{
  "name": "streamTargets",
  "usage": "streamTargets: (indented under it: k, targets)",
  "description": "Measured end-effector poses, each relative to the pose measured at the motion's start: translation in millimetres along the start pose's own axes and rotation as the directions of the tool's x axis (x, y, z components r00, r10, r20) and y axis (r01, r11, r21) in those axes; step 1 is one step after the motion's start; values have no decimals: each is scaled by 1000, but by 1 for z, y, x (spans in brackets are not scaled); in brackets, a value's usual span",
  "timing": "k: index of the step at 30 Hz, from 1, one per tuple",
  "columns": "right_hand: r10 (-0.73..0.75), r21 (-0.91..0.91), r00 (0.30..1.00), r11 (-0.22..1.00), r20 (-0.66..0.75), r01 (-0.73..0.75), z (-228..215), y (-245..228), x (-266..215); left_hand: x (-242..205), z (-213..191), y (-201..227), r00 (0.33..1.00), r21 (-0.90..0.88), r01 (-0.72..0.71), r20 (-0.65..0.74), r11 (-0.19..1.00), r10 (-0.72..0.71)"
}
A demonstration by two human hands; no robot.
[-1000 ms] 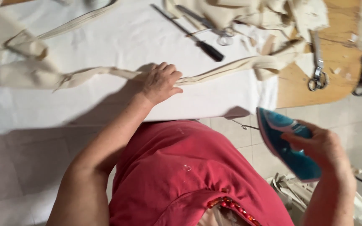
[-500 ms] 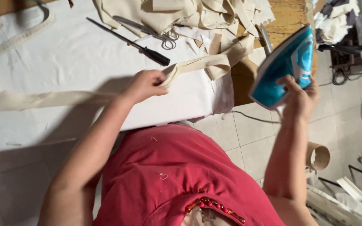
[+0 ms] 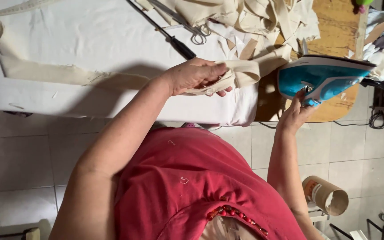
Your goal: Folding and ironing long strips of fabric to create pressed edges or straps.
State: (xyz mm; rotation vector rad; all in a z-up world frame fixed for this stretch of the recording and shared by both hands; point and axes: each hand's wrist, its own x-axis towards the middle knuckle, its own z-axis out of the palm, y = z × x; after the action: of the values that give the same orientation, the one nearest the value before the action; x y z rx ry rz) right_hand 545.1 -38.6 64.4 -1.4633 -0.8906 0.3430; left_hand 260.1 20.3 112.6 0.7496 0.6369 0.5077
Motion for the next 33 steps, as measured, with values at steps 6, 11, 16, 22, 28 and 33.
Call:
streamTargets:
  k: [6,11,16,22,28,33]
  targets:
    - [572,37,816,816,86,-576,20,-53,-63,-16,4,11,986,138,-63,165,988,39]
    - [581,327,550,449,600,-832,105,-144,-94,-16,-9,1,972,296,-89,235,951,18]
    - [240,326,955,901,172,-285,90,-67,-42,-78,-110,-3,997,903,44,-63,428,31]
    - [41,21,977,999,211,-47,94,11,-56,-197,-176,30,782,759,613,-623,220,-32]
    - [211,-560,933,829,291,-13,102,35,-91,-271,-241,25,736,770,635,-578,-63,353]
    - [162,-649,969,761,186,-2,98,35,-85,-317,-293,7,750,583,585,-126,-563,649]
